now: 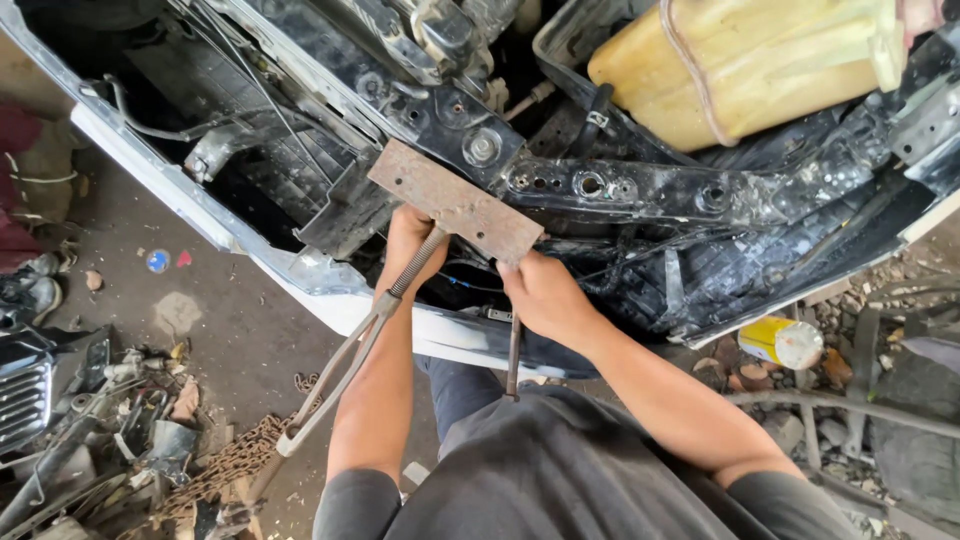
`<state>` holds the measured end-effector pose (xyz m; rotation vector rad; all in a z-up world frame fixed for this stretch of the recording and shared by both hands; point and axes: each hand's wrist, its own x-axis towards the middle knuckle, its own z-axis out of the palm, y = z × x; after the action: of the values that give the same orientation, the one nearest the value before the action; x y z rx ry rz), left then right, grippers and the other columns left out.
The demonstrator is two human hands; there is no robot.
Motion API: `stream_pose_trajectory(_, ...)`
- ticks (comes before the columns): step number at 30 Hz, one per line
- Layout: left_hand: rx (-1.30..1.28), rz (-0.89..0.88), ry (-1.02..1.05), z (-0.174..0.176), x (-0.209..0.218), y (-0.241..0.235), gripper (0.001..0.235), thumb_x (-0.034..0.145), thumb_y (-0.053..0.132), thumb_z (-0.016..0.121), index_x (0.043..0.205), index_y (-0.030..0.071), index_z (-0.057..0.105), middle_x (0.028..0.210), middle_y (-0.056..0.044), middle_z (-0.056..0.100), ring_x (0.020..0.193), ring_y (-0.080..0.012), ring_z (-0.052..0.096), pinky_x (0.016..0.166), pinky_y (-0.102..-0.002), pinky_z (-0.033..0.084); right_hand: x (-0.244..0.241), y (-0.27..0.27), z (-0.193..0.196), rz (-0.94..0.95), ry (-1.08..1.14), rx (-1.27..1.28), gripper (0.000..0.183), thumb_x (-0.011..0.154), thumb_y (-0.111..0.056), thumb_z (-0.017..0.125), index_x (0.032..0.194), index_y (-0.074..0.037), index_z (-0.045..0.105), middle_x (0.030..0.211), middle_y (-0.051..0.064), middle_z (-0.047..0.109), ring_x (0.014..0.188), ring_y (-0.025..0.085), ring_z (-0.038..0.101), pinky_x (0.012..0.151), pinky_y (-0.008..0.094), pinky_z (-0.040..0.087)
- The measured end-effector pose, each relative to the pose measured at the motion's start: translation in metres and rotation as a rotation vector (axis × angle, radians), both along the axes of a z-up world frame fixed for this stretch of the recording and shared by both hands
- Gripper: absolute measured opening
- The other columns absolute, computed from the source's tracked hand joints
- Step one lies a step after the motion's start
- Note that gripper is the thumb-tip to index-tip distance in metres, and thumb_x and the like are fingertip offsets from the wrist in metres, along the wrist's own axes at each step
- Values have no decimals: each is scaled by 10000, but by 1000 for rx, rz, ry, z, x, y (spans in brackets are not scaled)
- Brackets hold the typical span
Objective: The person uses a large metal puller tool to work on the front frame of a damaged white car. They adjust the tool's position and tighten it using a wrench. Later, they handle a heavy metal chain, attaching it to the puller tool.
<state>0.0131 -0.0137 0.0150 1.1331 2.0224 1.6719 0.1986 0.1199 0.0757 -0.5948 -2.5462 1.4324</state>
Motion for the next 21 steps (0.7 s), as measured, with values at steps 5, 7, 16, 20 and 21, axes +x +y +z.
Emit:
stream_pose_trajectory(5,146,-33,-130,-7,4,7,172,932,-56,605,987,39,737,966,-113,770,925,-194,706,836,-326,546,5,17,82,34,-188,-307,187,986,-127,512,1010,2,645,834,212,721,788,410,691,707,459,552)
stream_pose_trajectory(7,-43,19,-43,-6,0,7,87,917,-17,691,931,46,750,919,-103,776,864,-170,734,761,-318,552,6,17,91,84,-89,-111,182,965,-116,523,1032,9,636,819,225,710,779,422,685,677,462,537)
stream_pose_trajectory(16,37,-89,-11,4,-11,9,100,922,20,714,1010,52,749,973,-122,770,913,-258,760,815,-342,576,9,7,65,11,-114,35,155,975,-107,556,1061,1,625,759,254,643,728,456,667,611,474,509)
stream_pose_trajectory(20,110,-27,271,-2,-15,9,209,857,7,714,1065,25,724,1075,-181,727,1065,-373,691,917,-406,535,9,16,40,54,-48,28,178,968,-84,540,1104,0,621,797,253,646,786,466,660,630,469,517)
stream_pose_trajectory(21,90,-46,177,-6,-15,9,160,893,5,708,1047,40,733,1036,-154,740,1016,-323,715,893,-386,552,12,15,29,74,2,16,189,972,-85,532,1114,4,620,826,251,653,799,466,657,638,460,522)
